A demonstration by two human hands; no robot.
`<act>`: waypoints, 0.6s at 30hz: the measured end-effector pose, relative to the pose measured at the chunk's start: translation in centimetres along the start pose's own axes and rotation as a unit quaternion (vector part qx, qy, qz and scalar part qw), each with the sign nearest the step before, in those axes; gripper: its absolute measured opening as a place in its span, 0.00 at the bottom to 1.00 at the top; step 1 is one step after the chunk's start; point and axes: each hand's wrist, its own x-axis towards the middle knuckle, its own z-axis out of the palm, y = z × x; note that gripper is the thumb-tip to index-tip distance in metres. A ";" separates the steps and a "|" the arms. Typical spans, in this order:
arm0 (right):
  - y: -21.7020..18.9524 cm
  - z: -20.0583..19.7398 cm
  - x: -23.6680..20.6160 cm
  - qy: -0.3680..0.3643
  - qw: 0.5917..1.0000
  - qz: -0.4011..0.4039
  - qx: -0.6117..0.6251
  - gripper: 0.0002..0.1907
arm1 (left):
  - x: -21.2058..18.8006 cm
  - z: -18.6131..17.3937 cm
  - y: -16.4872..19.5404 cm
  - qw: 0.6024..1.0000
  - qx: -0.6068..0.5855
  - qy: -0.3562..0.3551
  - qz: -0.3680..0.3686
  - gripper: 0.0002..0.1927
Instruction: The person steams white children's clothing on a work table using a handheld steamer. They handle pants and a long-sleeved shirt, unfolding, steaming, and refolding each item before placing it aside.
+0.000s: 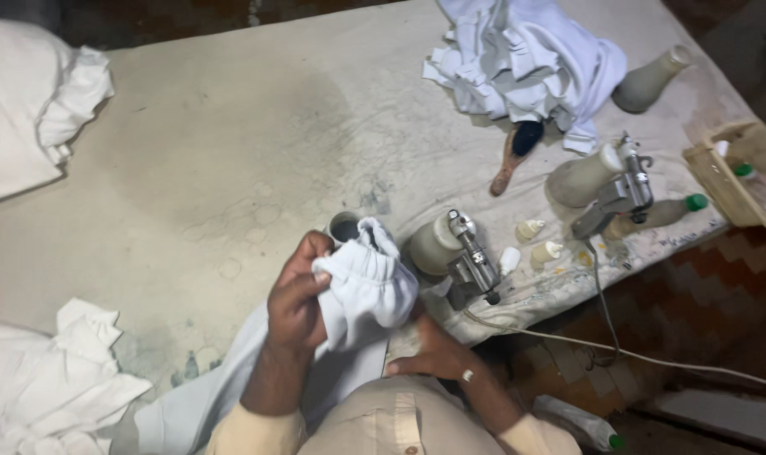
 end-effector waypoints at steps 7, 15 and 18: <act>-5.6 7.3 2.5 -0.160 0.972 -0.075 0.155 0.37 | -5.5 1.4 -0.7 0.972 0.233 0.017 0.014 0.27; -10.7 -6.1 1.8 -0.060 0.946 -0.201 0.246 0.25 | -10.8 -16.7 18.9 0.935 -0.030 0.352 -0.038 0.24; -14.6 -19.6 5.3 0.123 0.895 -0.325 0.279 0.21 | -11.3 -17.9 18.4 0.868 0.069 0.480 -0.104 0.27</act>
